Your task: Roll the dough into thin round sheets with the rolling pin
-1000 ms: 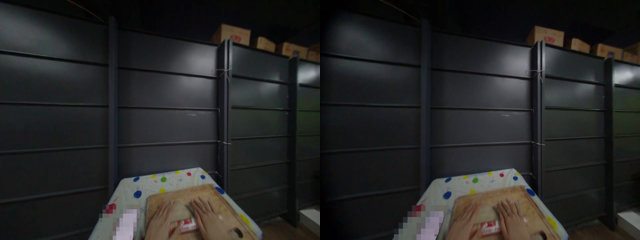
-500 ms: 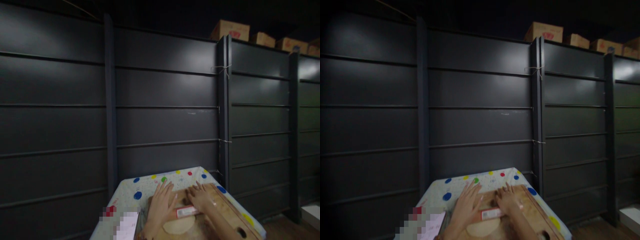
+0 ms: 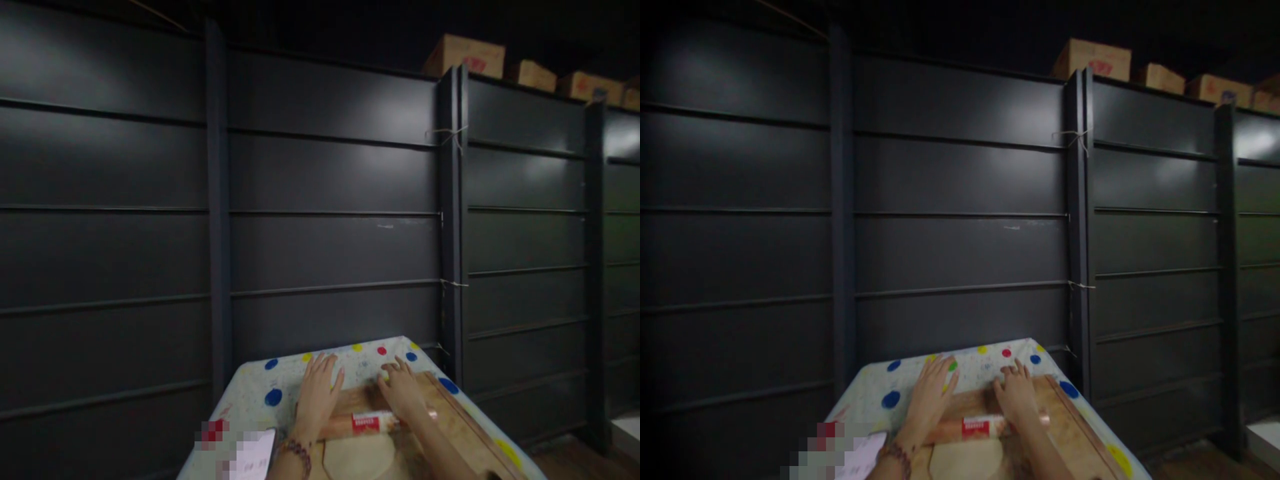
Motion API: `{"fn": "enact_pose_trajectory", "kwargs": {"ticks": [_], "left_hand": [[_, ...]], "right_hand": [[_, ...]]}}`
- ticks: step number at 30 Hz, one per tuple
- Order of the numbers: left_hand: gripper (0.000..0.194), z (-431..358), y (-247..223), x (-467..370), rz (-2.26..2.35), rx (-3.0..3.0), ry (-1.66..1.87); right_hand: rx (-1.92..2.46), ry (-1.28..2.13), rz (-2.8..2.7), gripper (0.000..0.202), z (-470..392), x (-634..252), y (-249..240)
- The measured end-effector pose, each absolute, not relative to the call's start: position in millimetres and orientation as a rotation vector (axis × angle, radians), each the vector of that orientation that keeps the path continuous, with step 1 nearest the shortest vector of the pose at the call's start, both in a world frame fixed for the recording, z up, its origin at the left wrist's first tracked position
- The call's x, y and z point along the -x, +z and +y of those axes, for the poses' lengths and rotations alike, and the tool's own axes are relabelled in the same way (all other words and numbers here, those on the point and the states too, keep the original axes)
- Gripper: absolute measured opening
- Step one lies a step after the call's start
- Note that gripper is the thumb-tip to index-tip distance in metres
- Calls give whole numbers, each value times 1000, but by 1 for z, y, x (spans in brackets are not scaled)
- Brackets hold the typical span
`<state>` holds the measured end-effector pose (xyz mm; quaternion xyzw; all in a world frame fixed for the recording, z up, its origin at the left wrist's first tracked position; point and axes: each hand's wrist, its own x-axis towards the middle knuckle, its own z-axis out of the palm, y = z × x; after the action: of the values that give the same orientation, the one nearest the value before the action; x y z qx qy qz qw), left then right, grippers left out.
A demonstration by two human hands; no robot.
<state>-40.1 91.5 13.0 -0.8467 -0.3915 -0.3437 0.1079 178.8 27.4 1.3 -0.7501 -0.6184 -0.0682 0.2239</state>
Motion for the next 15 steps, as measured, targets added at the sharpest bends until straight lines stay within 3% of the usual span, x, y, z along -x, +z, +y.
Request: {"fn": "enact_pose_trajectory", "kwargs": {"ticks": [7,11,15], "left_hand": [[62,80,2,44,-1503,2640,-660],[53,50,-2,55,-1355,2718,-564],[48,20,-15,69,-1112,2696,-721]], "right_hand": [[2003,-347,-1850,43,16,-176,-8],[1807,-506,-2107,37,-9,-172,-21],[1826,-469,-2029,40,-43,-162,-31]]}}
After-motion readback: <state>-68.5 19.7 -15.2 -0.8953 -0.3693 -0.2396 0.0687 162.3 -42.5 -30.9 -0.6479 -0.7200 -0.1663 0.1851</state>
